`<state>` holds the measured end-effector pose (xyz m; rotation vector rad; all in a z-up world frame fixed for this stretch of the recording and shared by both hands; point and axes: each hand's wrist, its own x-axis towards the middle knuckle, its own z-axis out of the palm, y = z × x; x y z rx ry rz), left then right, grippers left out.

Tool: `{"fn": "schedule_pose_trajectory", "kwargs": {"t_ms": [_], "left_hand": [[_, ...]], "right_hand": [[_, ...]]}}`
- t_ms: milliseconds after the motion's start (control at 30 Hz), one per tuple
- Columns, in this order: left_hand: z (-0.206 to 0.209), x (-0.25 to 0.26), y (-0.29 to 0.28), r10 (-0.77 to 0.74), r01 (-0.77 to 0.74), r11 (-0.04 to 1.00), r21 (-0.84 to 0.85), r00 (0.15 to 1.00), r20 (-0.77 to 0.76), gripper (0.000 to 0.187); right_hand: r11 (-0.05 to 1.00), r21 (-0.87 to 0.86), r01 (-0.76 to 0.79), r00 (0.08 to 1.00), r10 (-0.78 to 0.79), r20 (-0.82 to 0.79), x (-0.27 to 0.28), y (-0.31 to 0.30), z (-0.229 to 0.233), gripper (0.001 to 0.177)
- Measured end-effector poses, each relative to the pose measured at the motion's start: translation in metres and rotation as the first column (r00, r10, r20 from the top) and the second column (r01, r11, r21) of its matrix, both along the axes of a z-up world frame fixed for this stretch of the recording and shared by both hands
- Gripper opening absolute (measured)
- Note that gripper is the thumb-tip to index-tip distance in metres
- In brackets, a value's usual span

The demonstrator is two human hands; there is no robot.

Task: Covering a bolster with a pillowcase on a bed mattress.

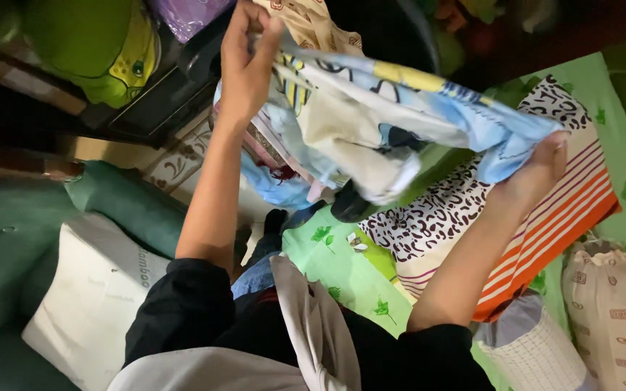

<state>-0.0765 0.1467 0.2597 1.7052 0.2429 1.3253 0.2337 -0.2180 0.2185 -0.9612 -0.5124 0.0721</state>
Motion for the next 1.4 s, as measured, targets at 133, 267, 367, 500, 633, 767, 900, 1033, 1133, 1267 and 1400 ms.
{"fn": "schedule_pose_trajectory", "kwargs": {"t_ms": [133, 267, 367, 500, 633, 767, 900, 1033, 1133, 1267, 1400], "left_hand": [[0.033, -0.001, -0.008, -0.129, 0.135, 0.987, -0.082, 0.989, 0.069, 0.020], [0.074, -0.012, -0.021, -0.087, 0.075, 0.965, 0.253, 0.996, 0.036, 0.044], [0.063, -0.010, -0.013, 0.284, -0.209, 0.788, 0.579, 0.958, -0.040, 0.043], [0.059, -0.002, -0.022, 0.584, -0.518, 0.617, 0.592, 0.806, 0.098, 0.044], [-0.016, 0.051, -0.063, 0.108, -0.121, 0.989, -0.080, 0.983, -0.151, 0.052], [-0.065, 0.083, -0.162, -0.229, 0.245, 0.951, 0.186, 0.968, -0.103, 0.046], [-0.044, 0.058, -0.194, -0.136, 0.168, 0.975, 0.143, 0.967, -0.214, 0.069], [-0.108, 0.063, -0.180, 0.140, -0.065, 0.970, 0.232, 0.935, -0.327, 0.122], [-0.192, 0.083, -0.187, 0.047, 0.048, 0.987, 0.154, 0.828, -0.558, 0.145], [-0.270, 0.092, -0.214, -0.342, 0.354, 0.922, -0.156, 0.560, -0.754, 0.053], [-0.283, 0.060, -0.220, -0.100, 0.456, 0.877, 0.153, 0.484, -0.869, 0.034]], "right_hand": [[0.980, 0.122, -0.158, 0.982, 0.169, -0.088, 0.001, -0.004, 0.027, 0.038], [0.977, 0.143, -0.156, 0.988, 0.153, 0.030, 0.005, -0.001, 0.035, 0.037], [0.988, 0.139, -0.064, 0.996, 0.055, 0.073, 0.005, -0.006, 0.040, 0.040], [0.994, 0.107, 0.000, 0.984, -0.019, 0.177, -0.017, -0.011, 0.047, 0.039], [1.000, 0.010, -0.009, 0.992, 0.007, 0.124, -0.046, 0.008, 0.019, 0.040], [0.649, -0.719, 0.247, 0.745, 0.348, 0.569, -0.072, 0.050, -0.073, 0.095], [0.738, -0.662, 0.131, 0.944, 0.112, 0.312, -0.076, 0.047, -0.087, 0.066], [0.868, -0.496, -0.014, 0.982, -0.082, -0.171, -0.091, 0.016, -0.049, 0.066], [0.981, 0.070, -0.181, 0.941, 0.193, -0.277, -0.090, -0.003, -0.040, 0.069], [0.991, 0.028, -0.132, 0.955, 0.135, -0.266, -0.096, 0.008, -0.003, 0.063], [0.115, -0.988, 0.106, 0.994, -0.006, 0.106, -0.048, 0.025, -0.046, 0.067]]}}
